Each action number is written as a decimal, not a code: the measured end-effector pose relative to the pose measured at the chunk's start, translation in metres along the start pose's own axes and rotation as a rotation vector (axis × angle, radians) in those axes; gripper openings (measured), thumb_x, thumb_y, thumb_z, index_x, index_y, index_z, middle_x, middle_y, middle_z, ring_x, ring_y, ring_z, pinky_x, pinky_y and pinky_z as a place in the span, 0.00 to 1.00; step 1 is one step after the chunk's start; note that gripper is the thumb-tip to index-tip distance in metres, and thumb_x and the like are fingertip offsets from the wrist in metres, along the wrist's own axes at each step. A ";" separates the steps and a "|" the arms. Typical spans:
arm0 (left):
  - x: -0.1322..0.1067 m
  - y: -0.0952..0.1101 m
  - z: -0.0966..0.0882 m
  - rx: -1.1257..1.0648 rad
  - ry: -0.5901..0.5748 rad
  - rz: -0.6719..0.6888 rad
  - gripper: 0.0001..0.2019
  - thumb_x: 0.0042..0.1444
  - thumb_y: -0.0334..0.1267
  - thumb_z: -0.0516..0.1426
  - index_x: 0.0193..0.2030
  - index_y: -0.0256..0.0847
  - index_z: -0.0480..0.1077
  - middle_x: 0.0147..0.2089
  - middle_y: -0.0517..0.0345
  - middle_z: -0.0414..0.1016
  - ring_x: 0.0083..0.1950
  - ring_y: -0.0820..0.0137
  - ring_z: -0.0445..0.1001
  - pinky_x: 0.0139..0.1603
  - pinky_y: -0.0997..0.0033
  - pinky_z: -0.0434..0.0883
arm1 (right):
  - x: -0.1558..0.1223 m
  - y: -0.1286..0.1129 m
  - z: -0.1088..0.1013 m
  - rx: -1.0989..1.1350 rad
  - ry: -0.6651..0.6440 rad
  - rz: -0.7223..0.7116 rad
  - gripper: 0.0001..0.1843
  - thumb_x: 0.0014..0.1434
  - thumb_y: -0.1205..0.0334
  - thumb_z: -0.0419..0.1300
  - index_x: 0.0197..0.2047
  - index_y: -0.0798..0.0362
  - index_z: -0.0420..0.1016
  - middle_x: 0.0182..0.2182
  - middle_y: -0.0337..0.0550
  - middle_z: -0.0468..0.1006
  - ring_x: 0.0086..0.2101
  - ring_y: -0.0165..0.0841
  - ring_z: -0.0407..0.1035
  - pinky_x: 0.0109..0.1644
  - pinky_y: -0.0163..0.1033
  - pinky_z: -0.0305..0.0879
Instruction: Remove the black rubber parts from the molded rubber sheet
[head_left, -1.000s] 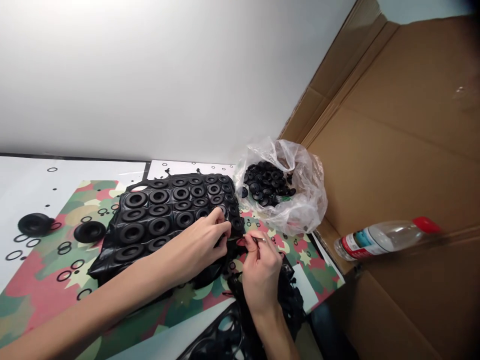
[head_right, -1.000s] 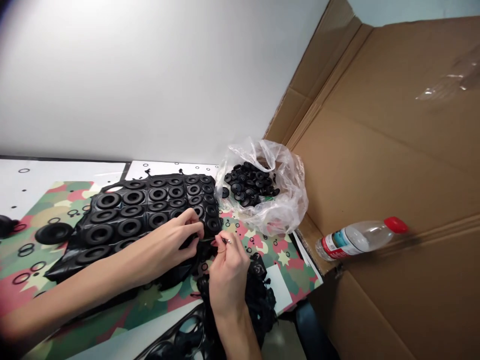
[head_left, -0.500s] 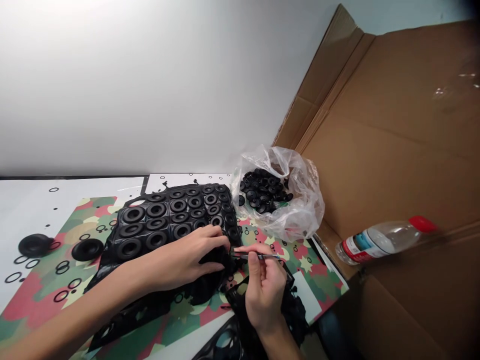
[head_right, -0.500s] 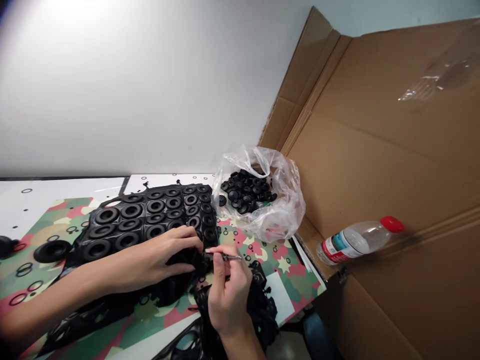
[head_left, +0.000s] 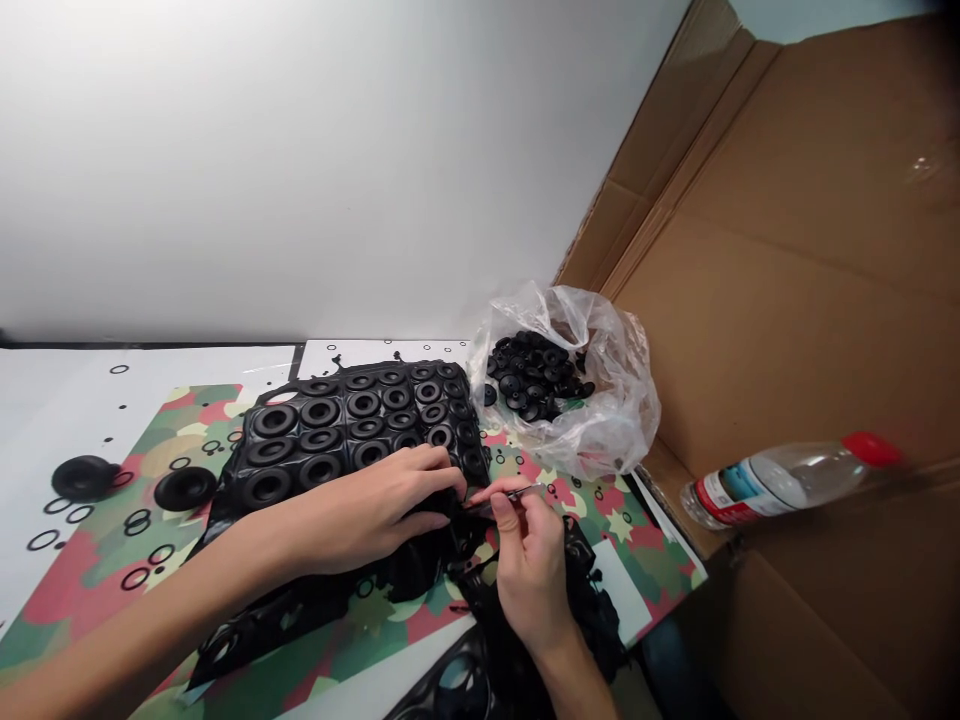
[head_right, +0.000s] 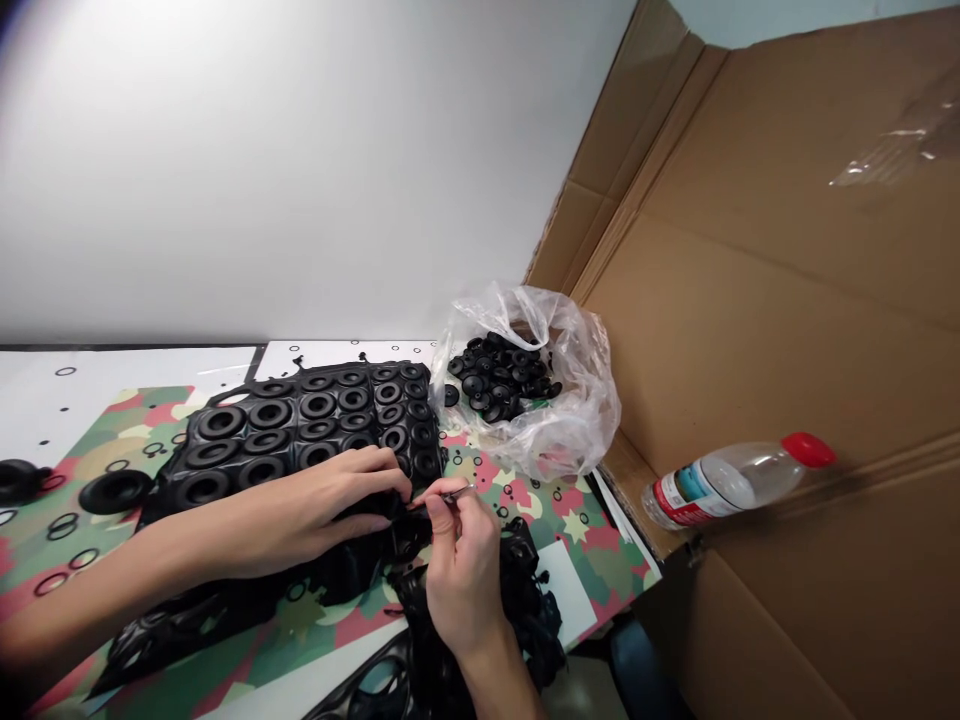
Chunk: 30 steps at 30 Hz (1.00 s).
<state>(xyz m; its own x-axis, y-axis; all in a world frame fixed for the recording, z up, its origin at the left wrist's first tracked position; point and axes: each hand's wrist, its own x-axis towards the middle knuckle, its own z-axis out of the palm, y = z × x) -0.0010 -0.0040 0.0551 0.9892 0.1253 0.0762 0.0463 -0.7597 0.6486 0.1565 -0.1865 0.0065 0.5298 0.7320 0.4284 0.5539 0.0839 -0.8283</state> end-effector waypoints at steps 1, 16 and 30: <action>0.000 0.000 0.001 0.003 0.011 0.016 0.09 0.77 0.37 0.57 0.56 0.49 0.78 0.55 0.54 0.76 0.53 0.62 0.79 0.54 0.67 0.76 | 0.000 0.000 0.000 -0.009 -0.002 -0.012 0.17 0.84 0.55 0.55 0.44 0.48 0.80 0.38 0.41 0.86 0.39 0.36 0.83 0.44 0.38 0.75; 0.005 -0.013 0.005 -0.122 0.209 -0.049 0.08 0.77 0.38 0.53 0.41 0.45 0.65 0.47 0.58 0.70 0.45 0.66 0.73 0.47 0.67 0.74 | 0.001 0.002 -0.002 0.052 0.040 0.112 0.25 0.82 0.42 0.56 0.36 0.47 0.76 0.30 0.40 0.85 0.27 0.35 0.77 0.33 0.38 0.74; 0.011 -0.027 -0.002 -0.301 0.399 -0.157 0.15 0.74 0.50 0.58 0.38 0.44 0.66 0.46 0.56 0.79 0.49 0.62 0.74 0.55 0.61 0.71 | -0.005 0.003 -0.005 0.164 -0.081 0.022 0.20 0.83 0.50 0.56 0.39 0.47 0.79 0.35 0.41 0.86 0.33 0.34 0.82 0.37 0.34 0.77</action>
<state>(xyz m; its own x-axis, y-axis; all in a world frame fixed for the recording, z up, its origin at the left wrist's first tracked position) 0.0085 0.0189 0.0400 0.8405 0.5015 0.2049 0.0899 -0.5022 0.8601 0.1584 -0.1930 0.0040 0.4834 0.7863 0.3848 0.4274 0.1716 -0.8876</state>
